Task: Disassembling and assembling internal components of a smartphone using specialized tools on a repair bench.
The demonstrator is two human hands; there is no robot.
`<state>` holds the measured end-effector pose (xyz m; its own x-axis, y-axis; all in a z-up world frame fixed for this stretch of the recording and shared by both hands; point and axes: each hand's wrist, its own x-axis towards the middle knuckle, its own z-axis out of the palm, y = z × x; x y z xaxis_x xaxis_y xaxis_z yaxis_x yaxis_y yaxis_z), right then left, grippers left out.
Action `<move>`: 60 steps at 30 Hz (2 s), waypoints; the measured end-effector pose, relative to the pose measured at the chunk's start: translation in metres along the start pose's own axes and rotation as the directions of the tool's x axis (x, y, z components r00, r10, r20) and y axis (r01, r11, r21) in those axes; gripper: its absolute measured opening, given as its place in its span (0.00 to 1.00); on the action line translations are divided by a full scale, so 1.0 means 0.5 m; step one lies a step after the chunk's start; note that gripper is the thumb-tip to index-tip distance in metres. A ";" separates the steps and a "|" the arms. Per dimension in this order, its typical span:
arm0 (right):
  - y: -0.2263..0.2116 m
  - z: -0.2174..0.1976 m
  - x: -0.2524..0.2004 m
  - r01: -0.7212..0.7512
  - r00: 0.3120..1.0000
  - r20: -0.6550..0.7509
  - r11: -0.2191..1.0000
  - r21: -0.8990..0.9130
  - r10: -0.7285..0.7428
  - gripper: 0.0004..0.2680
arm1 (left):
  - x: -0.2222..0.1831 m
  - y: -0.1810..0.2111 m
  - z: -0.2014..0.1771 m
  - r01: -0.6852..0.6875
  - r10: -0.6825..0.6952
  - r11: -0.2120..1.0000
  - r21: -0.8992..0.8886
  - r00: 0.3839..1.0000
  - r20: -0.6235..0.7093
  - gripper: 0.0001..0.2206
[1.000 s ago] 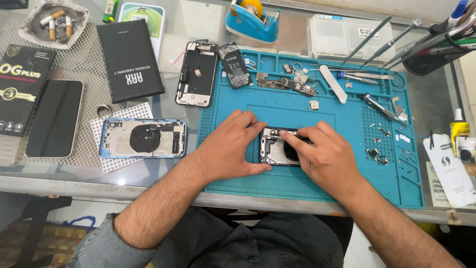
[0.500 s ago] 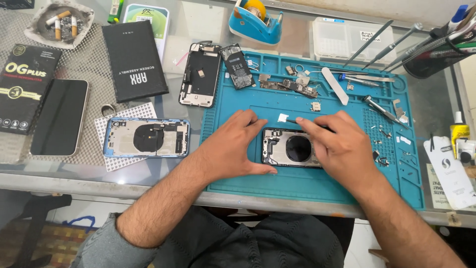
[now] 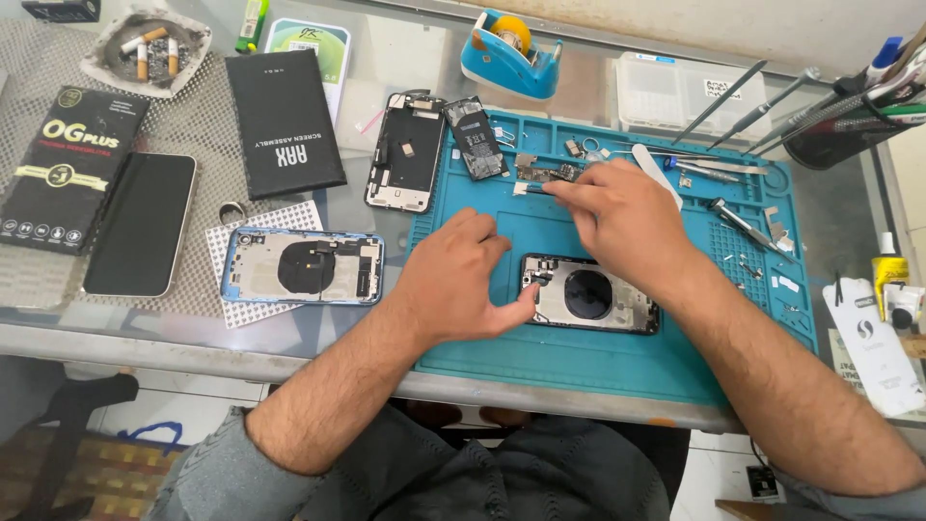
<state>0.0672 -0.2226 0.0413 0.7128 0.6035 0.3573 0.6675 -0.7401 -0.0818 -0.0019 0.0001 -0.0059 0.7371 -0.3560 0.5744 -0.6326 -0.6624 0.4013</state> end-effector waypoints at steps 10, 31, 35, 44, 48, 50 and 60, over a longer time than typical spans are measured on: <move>-0.011 0.002 0.011 -0.075 0.987 0.140 0.997 -0.013 0.077 0.08 | 0.004 -0.001 -0.001 0.008 -0.008 1.000 0.012 0.999 0.045 0.24; -0.029 -0.087 -0.031 -0.079 0.989 0.121 0.997 -0.022 0.081 0.10 | 0.006 -0.002 0.000 -0.066 0.067 0.997 -0.027 0.996 0.063 0.29; 0.008 -0.089 -0.074 -0.117 0.987 0.107 0.993 -0.018 0.118 0.09 | 0.004 -0.002 -0.004 -0.073 0.074 0.997 -0.007 0.988 0.137 0.35; 0.212 -0.128 -0.118 -0.278 0.954 0.066 0.948 -0.154 0.291 0.09 | 0.003 -0.001 -0.004 -0.084 0.067 0.995 0.053 0.959 0.275 0.43; 0.297 -0.095 -0.124 -0.316 0.929 0.116 0.916 -0.249 0.352 0.11 | 0.005 -0.002 -0.004 -0.095 0.069 0.993 0.075 0.952 0.300 0.44; 0.282 -0.087 -0.113 -0.341 0.909 0.156 0.904 -0.258 0.387 0.12 | 0.006 -0.004 0.000 -0.103 0.079 0.993 0.065 0.950 0.302 0.43; 0.223 -0.046 -0.089 -0.375 0.909 0.117 0.907 -0.194 0.401 0.11 | 0.004 -0.007 0.006 -0.054 0.061 0.998 -0.028 0.947 0.316 0.40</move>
<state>0.1049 -0.3389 0.0375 0.9403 0.2868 0.1830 0.2965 -0.9547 -0.0272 0.0025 -0.0001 -0.0085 0.7346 -0.5856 0.3427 -0.6783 -0.6230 0.3895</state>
